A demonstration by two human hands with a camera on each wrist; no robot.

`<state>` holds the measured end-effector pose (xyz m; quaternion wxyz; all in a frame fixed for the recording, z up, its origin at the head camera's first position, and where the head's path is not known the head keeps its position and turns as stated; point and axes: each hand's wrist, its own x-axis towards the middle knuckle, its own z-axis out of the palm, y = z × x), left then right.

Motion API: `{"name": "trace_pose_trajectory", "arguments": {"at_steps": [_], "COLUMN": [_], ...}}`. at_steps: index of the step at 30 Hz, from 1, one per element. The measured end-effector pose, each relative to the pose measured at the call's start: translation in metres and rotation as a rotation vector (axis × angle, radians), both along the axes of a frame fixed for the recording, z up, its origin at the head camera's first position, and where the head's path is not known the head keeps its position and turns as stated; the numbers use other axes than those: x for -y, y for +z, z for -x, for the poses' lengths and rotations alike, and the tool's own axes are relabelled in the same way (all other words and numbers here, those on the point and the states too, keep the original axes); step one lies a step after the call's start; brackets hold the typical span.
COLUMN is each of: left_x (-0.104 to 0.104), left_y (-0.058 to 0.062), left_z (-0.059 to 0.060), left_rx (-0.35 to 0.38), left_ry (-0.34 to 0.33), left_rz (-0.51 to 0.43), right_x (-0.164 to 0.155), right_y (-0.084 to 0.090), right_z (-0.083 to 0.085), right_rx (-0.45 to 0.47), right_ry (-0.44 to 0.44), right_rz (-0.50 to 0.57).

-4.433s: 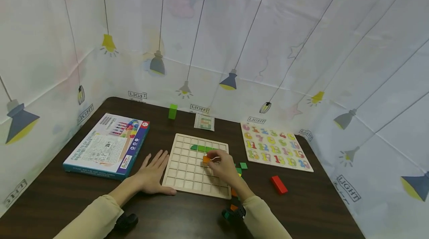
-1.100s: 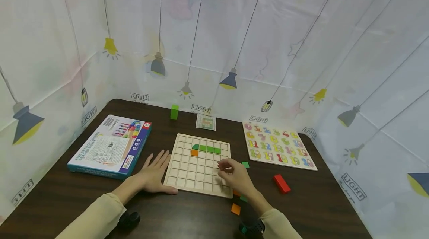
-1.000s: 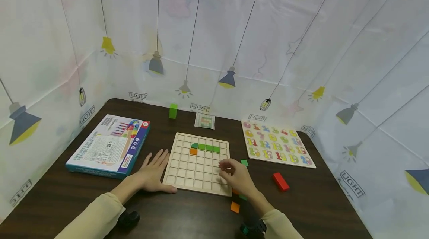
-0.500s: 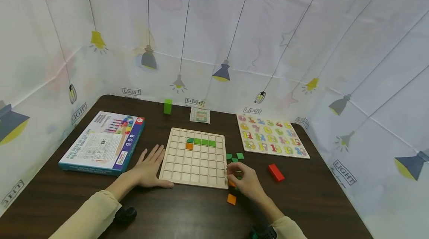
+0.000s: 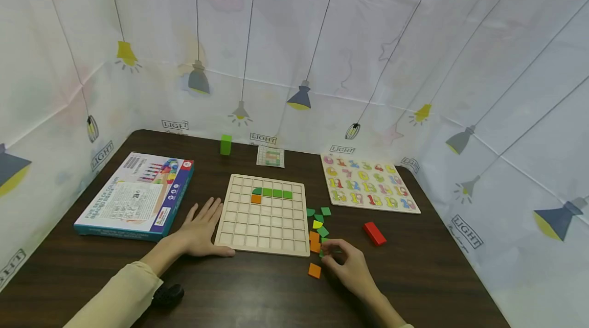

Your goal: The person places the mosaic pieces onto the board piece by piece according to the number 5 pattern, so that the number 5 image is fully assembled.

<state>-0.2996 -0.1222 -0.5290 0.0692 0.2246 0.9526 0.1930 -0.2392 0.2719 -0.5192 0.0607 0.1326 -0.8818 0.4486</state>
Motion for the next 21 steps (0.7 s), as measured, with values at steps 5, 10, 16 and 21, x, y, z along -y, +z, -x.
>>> {"name": "trace_pose_trajectory", "arguments": {"at_steps": [5, 10, 16, 21], "left_x": [0.001, 0.002, 0.001, 0.001], "left_y": [-0.002, -0.004, -0.008, -0.006], "left_z": [0.000, 0.001, 0.003, 0.002], "left_rx": [-0.007, -0.012, -0.018, -0.011], "left_ry": [0.000, 0.002, 0.006, 0.004], "left_rz": [-0.008, -0.011, 0.006, -0.005], "right_x": [-0.005, -0.005, -0.002, 0.001], "right_y": [-0.003, -0.005, -0.005, -0.001], "right_z": [-0.014, -0.019, -0.022, -0.024], "right_rx": [0.010, 0.013, 0.024, 0.015], "right_ry": [0.022, 0.052, 0.046, 0.041], "right_rz": [0.040, 0.052, 0.032, -0.019]}}
